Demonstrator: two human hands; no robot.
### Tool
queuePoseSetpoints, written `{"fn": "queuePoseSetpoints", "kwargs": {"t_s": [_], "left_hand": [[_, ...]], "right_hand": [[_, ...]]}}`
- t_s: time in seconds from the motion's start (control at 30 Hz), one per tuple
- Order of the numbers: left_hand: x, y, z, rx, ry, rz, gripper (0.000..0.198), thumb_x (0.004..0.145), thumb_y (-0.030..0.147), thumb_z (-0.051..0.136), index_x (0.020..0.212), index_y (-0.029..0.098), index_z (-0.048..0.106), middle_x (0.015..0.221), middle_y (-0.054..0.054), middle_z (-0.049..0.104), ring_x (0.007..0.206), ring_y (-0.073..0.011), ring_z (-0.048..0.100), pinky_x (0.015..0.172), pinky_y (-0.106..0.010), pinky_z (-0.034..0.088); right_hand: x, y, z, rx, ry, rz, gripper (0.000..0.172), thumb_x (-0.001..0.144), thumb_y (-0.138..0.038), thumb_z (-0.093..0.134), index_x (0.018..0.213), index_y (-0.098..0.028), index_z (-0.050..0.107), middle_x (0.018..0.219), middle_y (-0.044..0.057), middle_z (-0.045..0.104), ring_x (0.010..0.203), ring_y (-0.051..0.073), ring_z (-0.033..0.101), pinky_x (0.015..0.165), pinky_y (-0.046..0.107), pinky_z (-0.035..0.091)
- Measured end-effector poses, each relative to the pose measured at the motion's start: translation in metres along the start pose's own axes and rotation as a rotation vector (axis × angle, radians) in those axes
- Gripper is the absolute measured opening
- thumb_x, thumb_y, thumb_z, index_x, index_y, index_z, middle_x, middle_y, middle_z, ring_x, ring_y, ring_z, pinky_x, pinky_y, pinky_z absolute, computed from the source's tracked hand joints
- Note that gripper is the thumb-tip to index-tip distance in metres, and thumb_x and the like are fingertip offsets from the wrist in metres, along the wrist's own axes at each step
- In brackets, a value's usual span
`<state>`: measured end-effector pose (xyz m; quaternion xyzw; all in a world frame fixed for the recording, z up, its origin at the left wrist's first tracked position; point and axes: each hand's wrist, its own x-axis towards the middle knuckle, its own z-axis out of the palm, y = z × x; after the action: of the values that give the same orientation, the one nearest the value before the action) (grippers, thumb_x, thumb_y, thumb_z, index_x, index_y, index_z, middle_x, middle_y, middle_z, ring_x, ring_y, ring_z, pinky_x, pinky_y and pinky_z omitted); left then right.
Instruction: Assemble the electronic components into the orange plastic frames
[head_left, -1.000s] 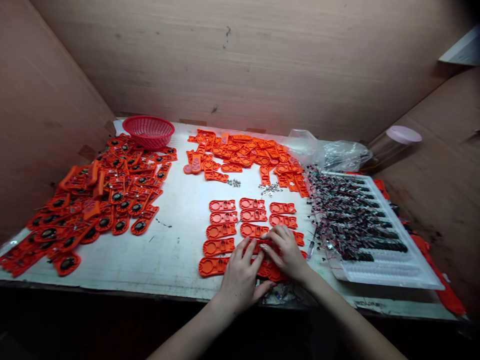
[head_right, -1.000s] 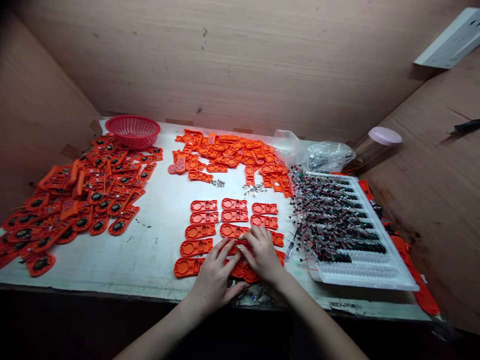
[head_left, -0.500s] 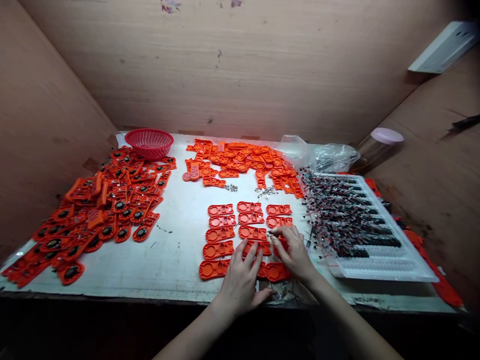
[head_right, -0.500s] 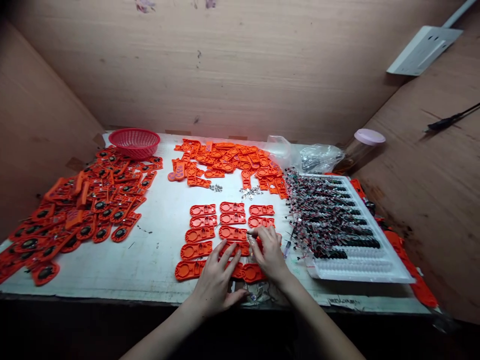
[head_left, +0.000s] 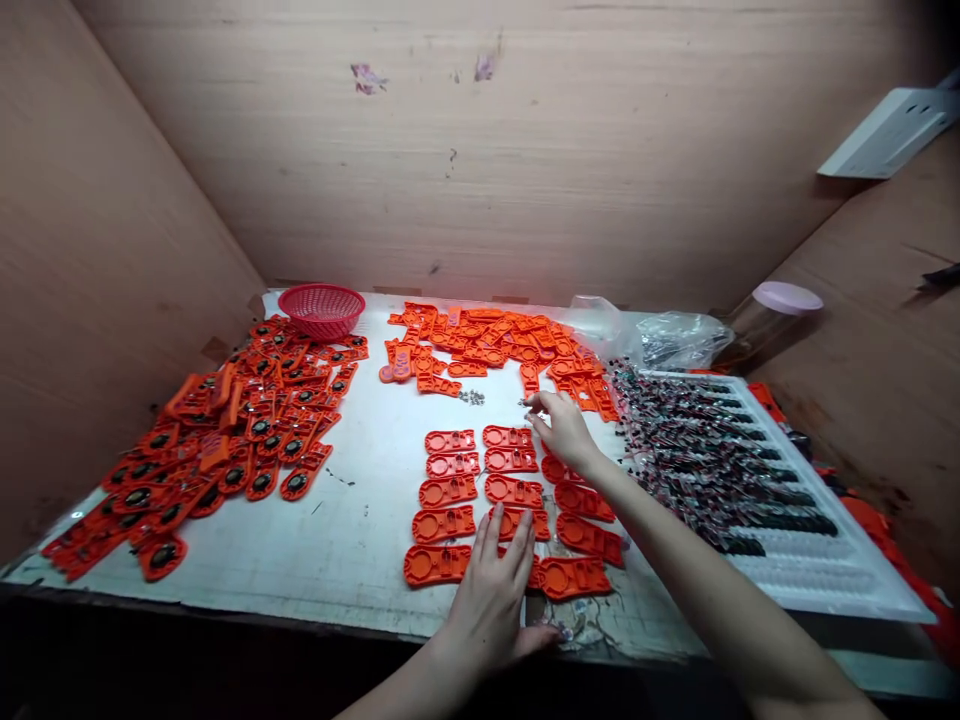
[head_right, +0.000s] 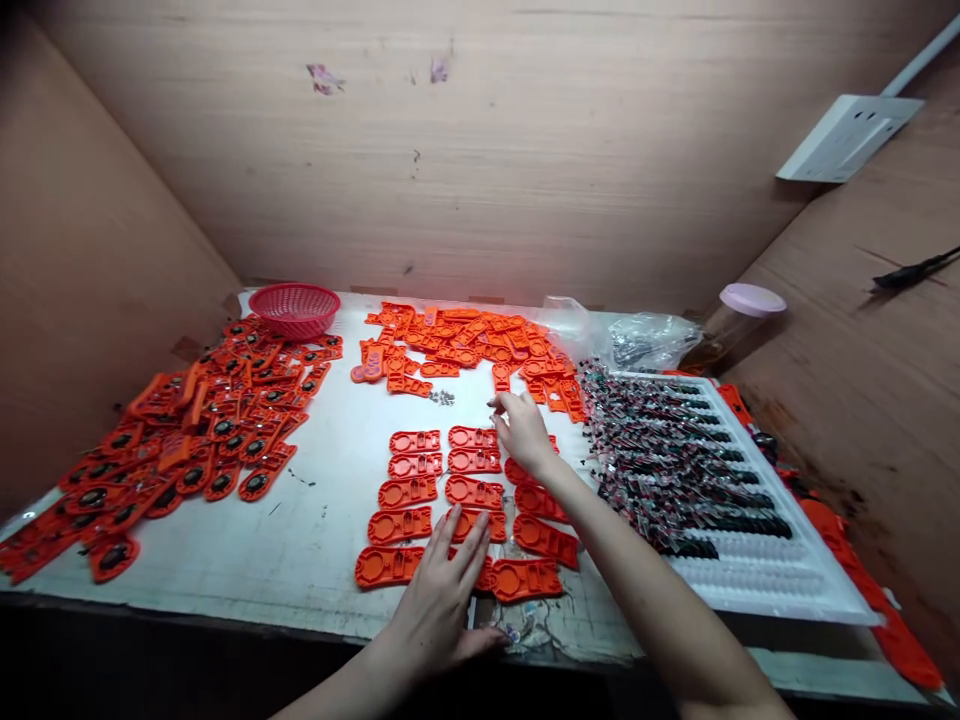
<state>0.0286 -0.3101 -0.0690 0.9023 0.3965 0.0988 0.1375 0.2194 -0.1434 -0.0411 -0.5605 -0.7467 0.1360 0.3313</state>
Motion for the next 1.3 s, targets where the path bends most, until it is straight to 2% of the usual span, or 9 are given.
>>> {"fn": "queuePoseSetpoints", "kwargs": {"t_s": [0.13, 0.23, 0.43, 0.57, 0.7, 0.87, 1.03, 1.2, 1.3], "left_hand": [[-0.001, 0.002, -0.002, -0.014, -0.04, -0.023, 0.097, 0.074, 0.072, 0.05, 0.146, 0.012, 0.025, 0.155, -0.009, 0.016, 0.141, -0.0416, 0.006, 0.112, -0.056, 0.02], [0.001, 0.006, -0.007, -0.025, -0.064, -0.065, 0.094, 0.075, 0.075, 0.045, 0.144, 0.014, 0.03, 0.155, -0.009, 0.016, 0.14, -0.0427, 0.011, 0.111, -0.06, 0.018], [0.01, 0.012, -0.015, -0.049, -0.068, -0.093, 0.089, 0.074, 0.076, 0.044, 0.137, 0.014, 0.041, 0.154, -0.013, 0.021, 0.137, -0.0408, 0.022, 0.11, -0.064, 0.015], [0.015, 0.016, -0.016, -0.095, -0.07, -0.123, 0.085, 0.071, 0.075, 0.051, 0.13, 0.014, 0.05, 0.148, -0.015, 0.035, 0.132, -0.0433, 0.031, 0.107, -0.067, 0.019], [0.019, 0.014, -0.021, -0.23, 0.098, -0.16, 0.071, 0.076, 0.064, 0.056, 0.128, 0.015, 0.053, 0.142, -0.015, 0.043, 0.13, -0.0431, 0.034, 0.104, -0.069, 0.022], [0.03, 0.002, -0.041, -0.891, 0.411, -0.407, 0.044, 0.087, 0.04, 0.055, 0.126, 0.019, 0.054, 0.119, -0.013, 0.061, 0.11, -0.0264, 0.056, 0.095, -0.046, 0.045], [0.031, 0.002, -0.052, -1.779, 0.418, -0.66, 0.029, 0.073, 0.035, 0.074, 0.092, 0.014, 0.068, 0.084, -0.005, 0.07, 0.074, -0.0143, 0.066, 0.075, -0.028, 0.053], [0.016, 0.013, -0.047, -1.973, 0.359, -0.776, 0.028, 0.063, 0.025, 0.083, 0.082, 0.012, 0.066, 0.077, -0.004, 0.071, 0.066, -0.0105, 0.065, 0.068, -0.021, 0.052], [0.011, 0.016, -0.045, -1.938, 0.348, -0.765, 0.033, 0.063, 0.022, 0.083, 0.088, 0.013, 0.064, 0.084, -0.005, 0.071, 0.074, -0.0119, 0.067, 0.073, -0.023, 0.053]], "right_hand": [[0.046, 0.013, 0.03, 0.027, -0.052, -0.008, 0.027, 0.074, -0.001, 0.054, 0.095, -0.018, 0.058, 0.083, 0.003, 0.065, 0.083, 0.019, 0.058, 0.073, 0.029, 0.044], [0.061, 0.021, 0.027, -0.004, -0.045, 0.006, 0.031, 0.075, 0.0, 0.052, 0.101, -0.017, 0.058, 0.084, 0.005, 0.066, 0.085, 0.02, 0.056, 0.074, 0.031, 0.044], [0.04, 0.033, -0.008, -0.062, -0.148, -0.035, 0.032, 0.072, 0.0, 0.057, 0.096, -0.02, 0.06, 0.079, 0.004, 0.065, 0.091, 0.024, 0.051, 0.077, 0.032, 0.043], [0.023, 0.03, -0.003, -0.061, -0.193, -0.052, 0.035, 0.072, -0.001, 0.059, 0.102, -0.02, 0.061, 0.092, 0.007, 0.062, 0.091, 0.023, 0.053, 0.081, 0.036, 0.045], [0.025, 0.02, 0.004, -0.02, -0.187, -0.043, 0.027, 0.076, -0.002, 0.056, 0.1, -0.016, 0.06, 0.091, 0.009, 0.059, 0.085, 0.022, 0.056, 0.078, 0.036, 0.048], [-0.004, -0.028, -0.026, 0.24, -0.218, -0.069, 0.032, 0.082, -0.009, 0.056, 0.112, -0.018, 0.049, 0.087, 0.004, 0.063, 0.082, 0.017, 0.062, 0.077, 0.032, 0.051], [-0.083, -0.083, -0.048, 0.423, -0.2, -0.11, 0.023, 0.087, -0.016, 0.056, 0.109, -0.024, 0.056, 0.09, 0.005, 0.059, 0.085, 0.018, 0.061, 0.073, 0.03, 0.052], [-0.128, -0.089, -0.043, 0.655, -0.104, 0.189, 0.018, 0.089, -0.024, 0.056, 0.106, -0.026, 0.057, 0.092, 0.005, 0.061, 0.087, 0.02, 0.062, 0.076, 0.034, 0.054], [-0.133, -0.085, -0.041, 0.514, -0.098, 0.144, 0.01, 0.088, -0.027, 0.056, 0.095, -0.025, 0.063, 0.088, 0.006, 0.056, 0.083, 0.021, 0.058, 0.069, 0.034, 0.052]]}}
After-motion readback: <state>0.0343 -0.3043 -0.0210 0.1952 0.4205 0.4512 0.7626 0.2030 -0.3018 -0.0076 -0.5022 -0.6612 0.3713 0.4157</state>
